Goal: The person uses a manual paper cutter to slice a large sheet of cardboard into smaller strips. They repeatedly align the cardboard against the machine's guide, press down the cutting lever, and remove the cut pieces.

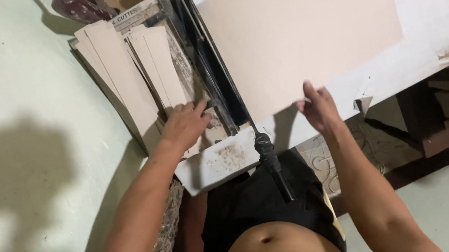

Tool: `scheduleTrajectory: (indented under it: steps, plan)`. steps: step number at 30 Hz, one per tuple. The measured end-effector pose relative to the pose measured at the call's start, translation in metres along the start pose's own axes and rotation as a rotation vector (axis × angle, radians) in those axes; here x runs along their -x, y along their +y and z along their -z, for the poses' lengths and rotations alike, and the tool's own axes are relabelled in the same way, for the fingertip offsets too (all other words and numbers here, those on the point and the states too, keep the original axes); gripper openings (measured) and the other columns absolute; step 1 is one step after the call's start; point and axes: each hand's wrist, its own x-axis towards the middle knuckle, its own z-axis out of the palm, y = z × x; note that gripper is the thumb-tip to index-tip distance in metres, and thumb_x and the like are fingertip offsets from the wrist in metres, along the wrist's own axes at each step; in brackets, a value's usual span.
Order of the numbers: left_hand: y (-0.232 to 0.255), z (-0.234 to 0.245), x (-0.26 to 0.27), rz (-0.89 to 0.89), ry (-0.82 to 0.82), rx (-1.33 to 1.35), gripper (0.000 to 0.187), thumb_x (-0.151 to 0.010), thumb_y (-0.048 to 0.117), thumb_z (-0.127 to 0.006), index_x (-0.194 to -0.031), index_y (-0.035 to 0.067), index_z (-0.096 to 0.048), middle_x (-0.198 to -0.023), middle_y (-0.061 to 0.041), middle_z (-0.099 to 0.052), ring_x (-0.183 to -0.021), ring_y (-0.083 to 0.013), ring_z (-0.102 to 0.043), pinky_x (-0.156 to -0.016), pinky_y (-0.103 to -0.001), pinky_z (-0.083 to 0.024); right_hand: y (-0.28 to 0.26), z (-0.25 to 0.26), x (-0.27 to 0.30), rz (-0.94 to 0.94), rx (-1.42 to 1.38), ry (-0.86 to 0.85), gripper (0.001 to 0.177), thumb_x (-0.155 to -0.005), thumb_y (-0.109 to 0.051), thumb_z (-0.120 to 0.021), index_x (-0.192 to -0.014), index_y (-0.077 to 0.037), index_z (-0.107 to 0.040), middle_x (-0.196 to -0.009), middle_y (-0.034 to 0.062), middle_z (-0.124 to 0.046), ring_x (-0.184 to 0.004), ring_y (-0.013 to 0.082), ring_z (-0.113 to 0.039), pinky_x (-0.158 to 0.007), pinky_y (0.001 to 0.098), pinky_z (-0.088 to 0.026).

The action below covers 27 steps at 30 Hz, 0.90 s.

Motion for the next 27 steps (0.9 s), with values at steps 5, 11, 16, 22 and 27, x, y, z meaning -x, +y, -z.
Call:
scheduleTrajectory:
  steps: [5, 11, 16, 22, 27]
  plan:
    - [0.019, 0.058, -0.018, 0.398, 0.212, 0.294, 0.04, -0.107, 0.014, -0.042, -0.145, 0.019, -0.052, -0.146, -0.019, -0.043, -0.13, -0.037, -0.046, -0.108, -0.059, -0.036, 0.03, -0.022, 0.016, 0.056, 0.211, -0.041, 0.046, -0.105, -0.022, -0.067, -0.135, 0.005, -0.045, -0.104, 0.0124, -0.059, -0.09, 0.0341, -0.076, -0.079, 0.044, -0.07]
    - [0.036, 0.058, -0.077, 0.654, -0.031, 0.428, 0.118, -0.081, 0.051, -0.082, -0.164, 0.012, -0.008, -0.164, -0.035, -0.009, -0.153, -0.0479, -0.009, -0.114, -0.075, -0.001, -0.006, -0.062, 0.029, 0.033, 0.381, -0.055, 0.036, -0.106, -0.029, -0.063, -0.122, 0.003, -0.055, -0.095, 0.0125, -0.065, -0.08, 0.0285, -0.077, -0.073, 0.0398, -0.069]
    - [0.038, 0.05, -0.09, 0.731, -0.126, 0.326, 0.113, -0.085, 0.048, -0.08, -0.163, 0.008, -0.007, -0.166, -0.03, -0.004, -0.154, -0.0441, -0.009, -0.114, -0.076, -0.001, -0.048, -0.096, 0.101, 0.077, 1.253, -0.184, 0.043, -0.108, -0.05, -0.046, -0.12, -0.012, -0.063, -0.071, 0.0109, -0.074, -0.065, 0.0313, -0.076, -0.068, 0.0458, -0.06]
    - [0.035, 0.051, -0.093, 0.723, -0.11, 0.397, 0.118, -0.082, 0.041, -0.082, -0.163, 0.007, -0.002, -0.165, -0.031, 0.0, -0.155, -0.0445, -0.005, -0.113, -0.077, 0.002, -0.051, -0.157, 0.247, -0.058, 1.828, -0.371, 0.101, -0.089, -0.052, -0.059, -0.167, -0.017, -0.003, -0.112, 0.0292, -0.071, -0.101, 0.0502, -0.072, -0.087, 0.0571, -0.06]
    - [0.035, 0.048, -0.089, 0.736, -0.123, 0.465, 0.123, -0.08, 0.034, -0.085, -0.163, 0.009, 0.002, -0.164, -0.033, 0.003, -0.154, -0.0458, 0.001, -0.113, -0.079, 0.01, 0.068, -0.079, 0.164, 0.38, 1.905, -0.338, 0.091, -0.092, -0.01, -0.054, -0.167, -0.003, -0.002, -0.102, 0.0251, -0.072, -0.087, 0.0455, -0.075, -0.073, 0.0543, -0.062]
